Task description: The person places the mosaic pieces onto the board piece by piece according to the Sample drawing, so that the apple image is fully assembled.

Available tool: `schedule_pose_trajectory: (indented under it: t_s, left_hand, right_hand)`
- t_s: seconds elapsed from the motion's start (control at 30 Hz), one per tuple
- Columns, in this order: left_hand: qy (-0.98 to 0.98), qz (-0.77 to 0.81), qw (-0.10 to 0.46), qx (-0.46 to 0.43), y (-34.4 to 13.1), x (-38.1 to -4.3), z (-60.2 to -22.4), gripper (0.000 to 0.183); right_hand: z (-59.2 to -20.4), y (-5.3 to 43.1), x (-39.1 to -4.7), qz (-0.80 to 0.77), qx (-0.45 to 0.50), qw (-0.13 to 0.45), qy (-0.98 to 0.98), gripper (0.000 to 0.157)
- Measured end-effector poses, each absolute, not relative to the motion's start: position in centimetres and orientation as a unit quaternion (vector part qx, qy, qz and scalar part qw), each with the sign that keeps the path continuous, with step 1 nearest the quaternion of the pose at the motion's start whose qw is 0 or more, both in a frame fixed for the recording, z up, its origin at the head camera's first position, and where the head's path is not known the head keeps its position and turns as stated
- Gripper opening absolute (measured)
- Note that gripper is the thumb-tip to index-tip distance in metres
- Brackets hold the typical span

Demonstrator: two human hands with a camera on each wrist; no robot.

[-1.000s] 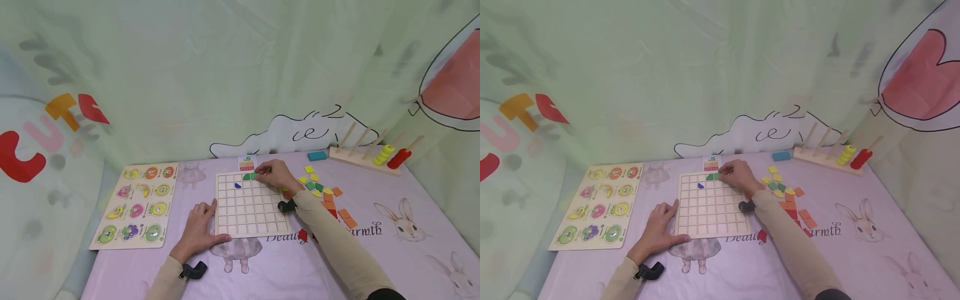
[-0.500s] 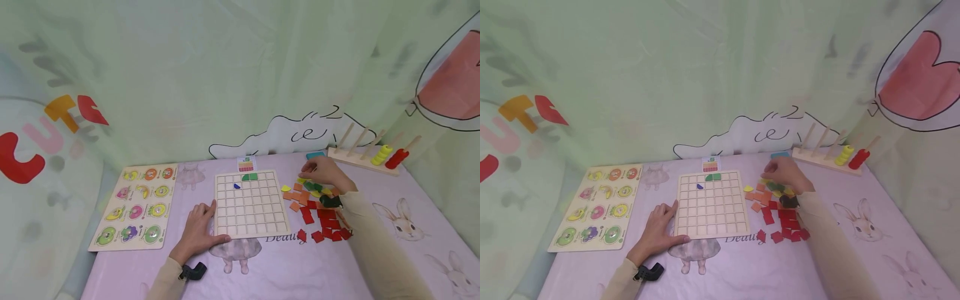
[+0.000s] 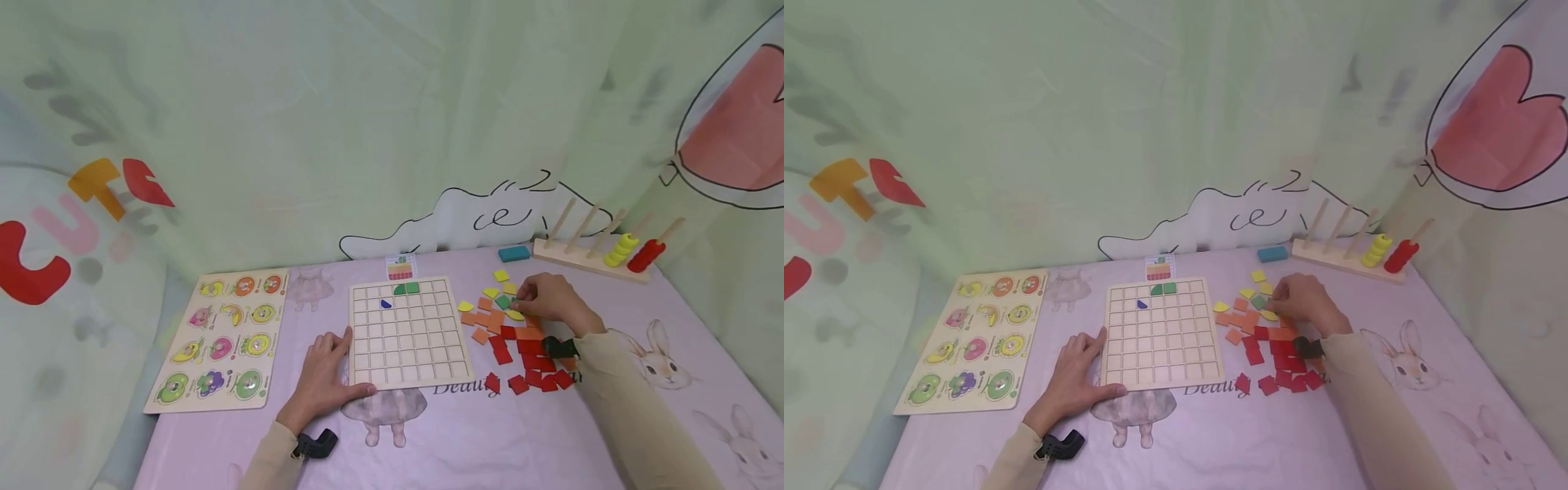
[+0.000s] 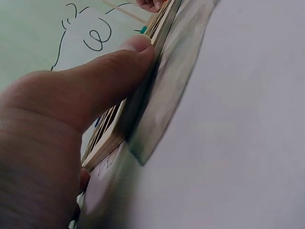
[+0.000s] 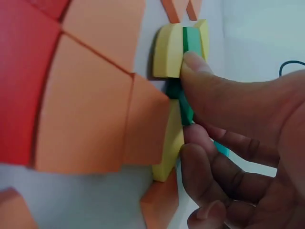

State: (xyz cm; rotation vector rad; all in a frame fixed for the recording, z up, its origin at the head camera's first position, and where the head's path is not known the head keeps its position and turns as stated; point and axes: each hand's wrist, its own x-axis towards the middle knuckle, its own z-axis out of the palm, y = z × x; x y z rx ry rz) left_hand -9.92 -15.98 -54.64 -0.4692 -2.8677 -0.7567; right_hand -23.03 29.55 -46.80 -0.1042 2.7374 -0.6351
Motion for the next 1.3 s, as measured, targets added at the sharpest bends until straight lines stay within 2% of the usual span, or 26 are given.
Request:
schedule_pose_trajectory:
  t_s: [0.23,0.33,0.43,0.6,0.7,0.8,1.03,1.3]
  left_hand:
    - [-0.953,-0.252,0.063,-0.154,-16.0,-10.1,-54.5,0.12]
    - [-0.952,-0.256,0.06,-0.156,-16.0,-10.1,-54.5,0.12]
    - [-0.952,-0.258,0.056,-0.158,-16.0,-10.1,-54.5,0.12]
    - [-0.953,-0.254,0.057,-0.157,-16.0,-10.0,-54.5,0.119]
    - [-0.953,-0.254,0.053,-0.155,-16.0,-10.0,-54.4,0.119]
    - [-0.953,-0.257,0.047,-0.154,-16.0,-10.0,-54.4,0.12]
    - [-0.952,-0.253,0.063,-0.162,-16.1,-9.9,-54.5,0.119]
    - [-0.952,-0.257,0.055,-0.159,-16.1,-10.1,-54.7,0.121]
  right_hand:
    - [-47.1,29.1,-22.9,-0.244,-0.053,0.165,0.954,0.026]
    - [-47.5,29.1,-22.7,-0.258,-0.065,0.144,0.953,0.024]
    - [-47.9,29.1,-22.4,-0.279,-0.061,0.092,0.954,0.026]
    - [-48.7,28.5,-22.3,-0.335,-0.029,-0.038,0.941,0.031]
    - [-49.2,28.1,-22.5,-0.374,-0.024,-0.082,0.923,0.03]
    - [-49.4,27.3,-22.7,-0.422,-0.029,-0.069,0.904,0.031]
    - [-48.9,23.8,-23.3,-0.481,-0.027,0.034,0.876,0.036]
    - [-48.9,18.7,-24.0,-0.47,-0.067,0.05,0.878,0.025]
